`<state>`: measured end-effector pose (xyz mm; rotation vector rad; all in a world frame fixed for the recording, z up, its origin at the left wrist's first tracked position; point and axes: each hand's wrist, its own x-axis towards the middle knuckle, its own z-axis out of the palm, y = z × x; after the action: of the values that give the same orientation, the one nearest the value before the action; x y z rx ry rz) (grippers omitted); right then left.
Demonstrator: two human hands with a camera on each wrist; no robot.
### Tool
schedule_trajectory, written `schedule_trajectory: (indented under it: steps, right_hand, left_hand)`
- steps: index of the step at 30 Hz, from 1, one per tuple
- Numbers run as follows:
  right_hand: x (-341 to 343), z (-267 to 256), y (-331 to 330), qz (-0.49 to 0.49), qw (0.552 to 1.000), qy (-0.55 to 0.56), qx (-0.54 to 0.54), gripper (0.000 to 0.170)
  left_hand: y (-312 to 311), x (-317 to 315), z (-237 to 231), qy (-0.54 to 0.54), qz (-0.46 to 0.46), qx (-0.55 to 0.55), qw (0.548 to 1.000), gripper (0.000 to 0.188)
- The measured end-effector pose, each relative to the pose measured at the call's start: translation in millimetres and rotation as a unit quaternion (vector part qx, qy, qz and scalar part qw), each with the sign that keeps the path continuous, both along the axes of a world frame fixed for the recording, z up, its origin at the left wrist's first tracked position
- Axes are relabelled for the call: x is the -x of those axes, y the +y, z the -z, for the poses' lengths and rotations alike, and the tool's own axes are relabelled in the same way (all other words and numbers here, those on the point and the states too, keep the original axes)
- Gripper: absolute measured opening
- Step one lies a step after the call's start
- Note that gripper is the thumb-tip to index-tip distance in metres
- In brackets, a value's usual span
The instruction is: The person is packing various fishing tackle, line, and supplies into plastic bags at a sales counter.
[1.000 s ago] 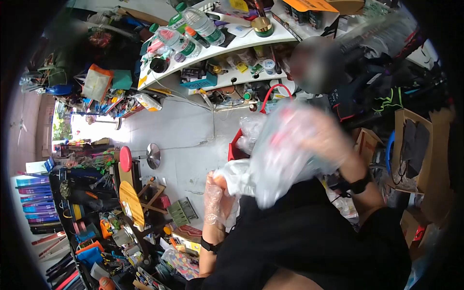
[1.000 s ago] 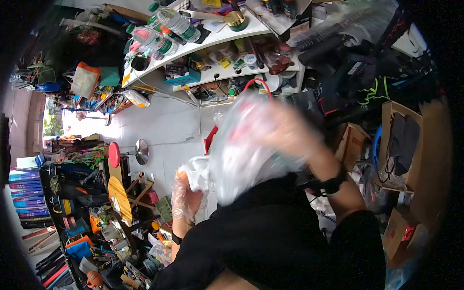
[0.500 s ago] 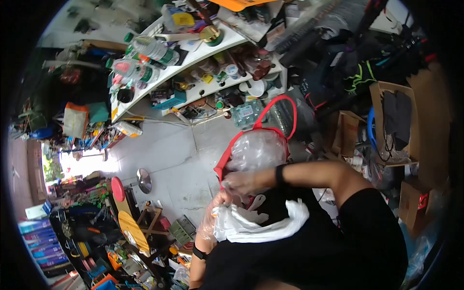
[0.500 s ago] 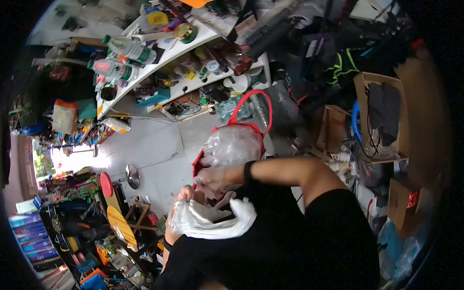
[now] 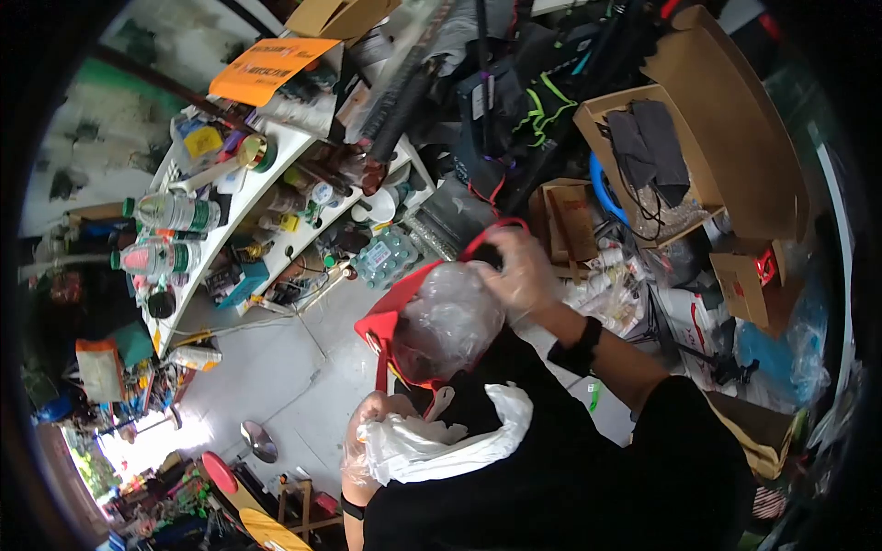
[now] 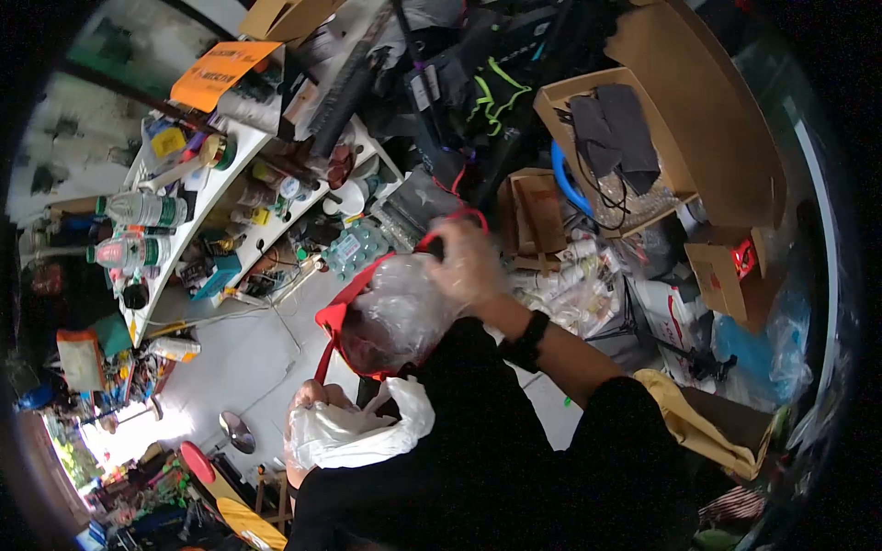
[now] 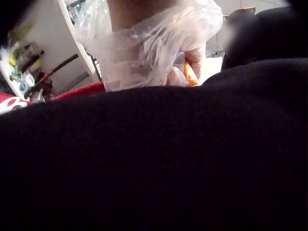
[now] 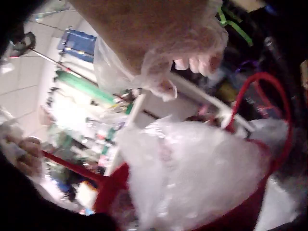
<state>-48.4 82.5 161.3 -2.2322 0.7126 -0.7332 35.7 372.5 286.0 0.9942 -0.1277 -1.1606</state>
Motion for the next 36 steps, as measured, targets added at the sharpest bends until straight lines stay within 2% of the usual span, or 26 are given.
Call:
schedule_trajectory:
  steps: [2, 3, 4, 5, 7, 8, 10, 11, 12, 13, 15, 16, 17, 19, 20, 21, 23, 25, 26, 28, 29, 30, 32, 33, 35, 36]
  right_hand:
    - [34.7, 44.4, -9.8, 0.063, 0.976, 0.145, -0.152, 0.053]
    - [44.9, 58.3, -14.6, 0.044, 0.896, 0.256, -0.361, 0.061]
    - [54.2, 73.3, -15.2, 0.018, 0.758, 0.348, -0.551, 0.070]
    - [63.7, 99.8, -10.0, 0.022, 0.755, 0.343, -0.558, 0.070]
    - [80.9, 158.2, 9.0, -0.016, 0.648, 0.195, -0.737, 0.075]
    - [89.5, 169.0, 17.3, -0.010, 0.643, 0.188, -0.742, 0.075]
    - [103.9, 187.4, 26.6, 0.074, 0.650, 0.106, -0.749, 0.063]
    - [115.1, 252.2, 39.1, 0.029, 0.591, 0.025, -0.806, 0.050]
    - [119.7, 249.9, 43.4, 0.033, 0.588, 0.017, -0.808, 0.050]
    - [123.5, 241.4, 45.8, 0.021, 0.614, 0.027, -0.789, 0.047]
    - [120.5, 223.9, 45.6, 0.016, 0.637, 0.030, -0.770, 0.046]
    - [108.8, 213.2, 40.9, 0.065, 0.738, 0.139, -0.658, 0.046]
    - [103.4, 200.3, 34.9, 0.090, 0.779, 0.188, -0.591, 0.046]
    - [96.9, 161.2, 21.0, 0.165, 0.851, 0.237, -0.439, 0.050]
    - [99.0, 143.1, 12.8, 0.210, 0.884, 0.230, -0.350, 0.054]
    - [104.0, 134.5, 1.8, 0.214, 0.883, 0.229, -0.349, 0.054]
    - [118.8, 121.0, -25.9, 0.307, 0.874, 0.199, -0.321, 0.054]
    - [134.7, 89.4, -47.6, 0.378, 0.900, 0.129, -0.175, 0.032]
    - [141.2, 80.6, -61.1, 0.380, 0.900, 0.129, -0.172, 0.032]
    - [154.2, 71.8, -92.2, 0.455, 0.833, -0.045, -0.312, 0.020]
    - [161.7, 93.6, -103.3, 0.454, 0.834, -0.045, -0.310, 0.020]
    - [167.4, 138.5, -112.1, 0.460, 0.776, -0.114, -0.417, 0.026]
    - [164.9, 220.6, -107.5, 0.453, 0.704, -0.181, -0.515, 0.033]
    - [161.6, 258.8, -93.9, 0.389, 0.711, -0.278, -0.515, 0.034]
    - [149.2, 272.0, -93.6, 0.308, 0.710, -0.371, -0.513, 0.035]
    - [136.9, 261.6, -92.6, 0.345, 0.753, -0.289, -0.480, 0.035]
  left_hand:
    - [-14.8, -2.0, 2.1, -0.027, 0.053, 0.005, 0.998, 0.030]
    - [-20.5, -2.2, 2.5, -0.040, 0.079, 0.004, 0.996, 0.029]
    - [-26.3, -2.2, 1.5, -0.039, 0.089, -0.001, 0.995, 0.029]
    - [-34.3, -3.2, 0.2, -0.044, 0.124, 0.009, 0.991, 0.031]
    - [-33.5, -8.0, -2.4, 0.005, 0.187, -0.026, 0.982, 0.035]
    - [-28.5, -8.8, -0.1, 0.006, 0.197, -0.031, 0.980, 0.035]
    - [-22.9, -13.1, 15.0, 0.011, 0.203, -0.083, 0.976, 0.034]
    - [-21.4, -17.1, 22.9, 0.009, 0.211, -0.092, 0.973, 0.033]
    - [-19.7, -21.0, 30.8, 0.008, 0.219, -0.102, 0.970, 0.033]
    - [-32.7, -25.0, 28.4, 0.036, 0.274, -0.068, 0.959, 0.033]
    - [-48.9, -25.2, 22.1, -0.030, 0.324, -0.061, 0.944, 0.033]
    - [-61.7, -16.6, 7.5, -0.200, 0.314, -0.087, 0.924, 0.032]
    - [-74.4, -8.1, -7.1, -0.364, 0.294, -0.136, 0.873, 0.030]
    - [-70.1, -9.2, 17.2, -0.270, 0.215, -0.150, 0.926, 0.040]
    - [-85.7, -13.3, 11.5, -0.262, 0.232, -0.151, 0.925, 0.044]
    - [-94.6, -16.1, 11.1, -0.209, 0.255, -0.205, 0.921, 0.049]
    - [-102.1, -22.1, 36.0, -0.207, 0.279, -0.174, 0.921, 0.048]
    - [-114.7, -15.7, 54.4, -0.217, 0.269, -0.132, 0.929, 0.053]
    - [-125.7, -10.2, 60.6, -0.216, 0.269, -0.129, 0.930, 0.053]
    - [-150.8, -0.4, 70.4, -0.182, 0.275, -0.081, 0.940, 0.059]
    - [-160.9, 6.7, 71.4, -0.198, 0.273, -0.059, 0.940, 0.063]
    - [-161.1, 9.7, 75.7, -0.199, 0.271, -0.056, 0.940, 0.063]
    - [-154.5, 13.8, 86.9, -0.183, 0.297, -0.099, 0.932, 0.060]
    - [-151.1, 13.5, 84.0, -0.184, 0.308, -0.113, 0.927, 0.057]
    - [-135.2, 5.4, 81.4, -0.203, 0.292, -0.142, 0.924, 0.055]
    - [-125.5, -0.4, 78.8, -0.220, 0.287, -0.175, 0.916, 0.053]
